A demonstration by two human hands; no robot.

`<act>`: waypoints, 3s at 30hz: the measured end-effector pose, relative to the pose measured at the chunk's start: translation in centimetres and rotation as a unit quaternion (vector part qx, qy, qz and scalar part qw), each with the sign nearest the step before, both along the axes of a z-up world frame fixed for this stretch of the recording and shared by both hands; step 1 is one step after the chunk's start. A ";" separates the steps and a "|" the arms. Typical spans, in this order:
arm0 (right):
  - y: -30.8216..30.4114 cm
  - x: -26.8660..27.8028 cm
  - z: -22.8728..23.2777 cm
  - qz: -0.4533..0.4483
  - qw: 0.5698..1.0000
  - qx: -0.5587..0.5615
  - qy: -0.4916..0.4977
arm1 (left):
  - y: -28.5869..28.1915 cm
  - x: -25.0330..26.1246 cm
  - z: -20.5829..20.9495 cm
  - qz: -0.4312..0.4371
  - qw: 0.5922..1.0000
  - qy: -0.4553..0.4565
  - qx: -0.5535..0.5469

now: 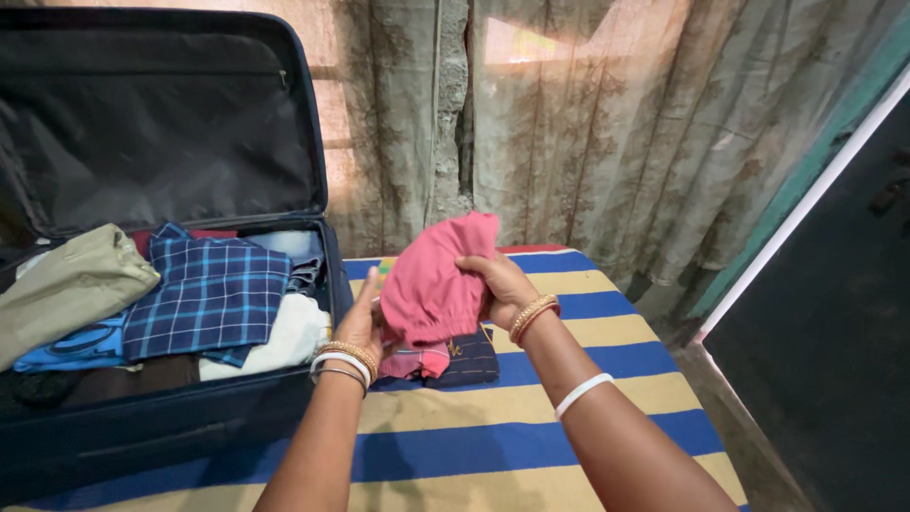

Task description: The person opens a suitcase, removes various items of clothing, and folds them on a bed. The person folds a striped shirt, a solid-colored top, and a checkered garment, then places them in a neat row on the bed surface.

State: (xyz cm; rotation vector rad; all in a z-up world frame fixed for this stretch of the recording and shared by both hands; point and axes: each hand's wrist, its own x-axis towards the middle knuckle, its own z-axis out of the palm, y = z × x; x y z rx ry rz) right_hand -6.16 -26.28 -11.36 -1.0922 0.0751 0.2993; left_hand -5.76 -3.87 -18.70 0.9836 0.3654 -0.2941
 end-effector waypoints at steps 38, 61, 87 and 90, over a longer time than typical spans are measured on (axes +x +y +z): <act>-14.0 13.0 -16.2 -0.084 0.989 -0.014 0.118 | -13.8 14.6 -11.3 -0.028 0.993 -0.057 -0.104; -19.5 32.2 -29.0 -0.125 0.977 -0.102 0.137 | -19.4 36.3 -28.4 0.017 0.918 -0.150 0.367; -14.0 24.4 -28.0 0.064 0.613 -0.776 -0.134 | -21.6 26.4 -20.2 -0.289 0.339 -0.232 0.865; -14.6 21.8 -27.4 0.079 0.615 -0.775 -0.119 | -21.1 23.9 -19.9 -0.307 0.365 -0.241 0.846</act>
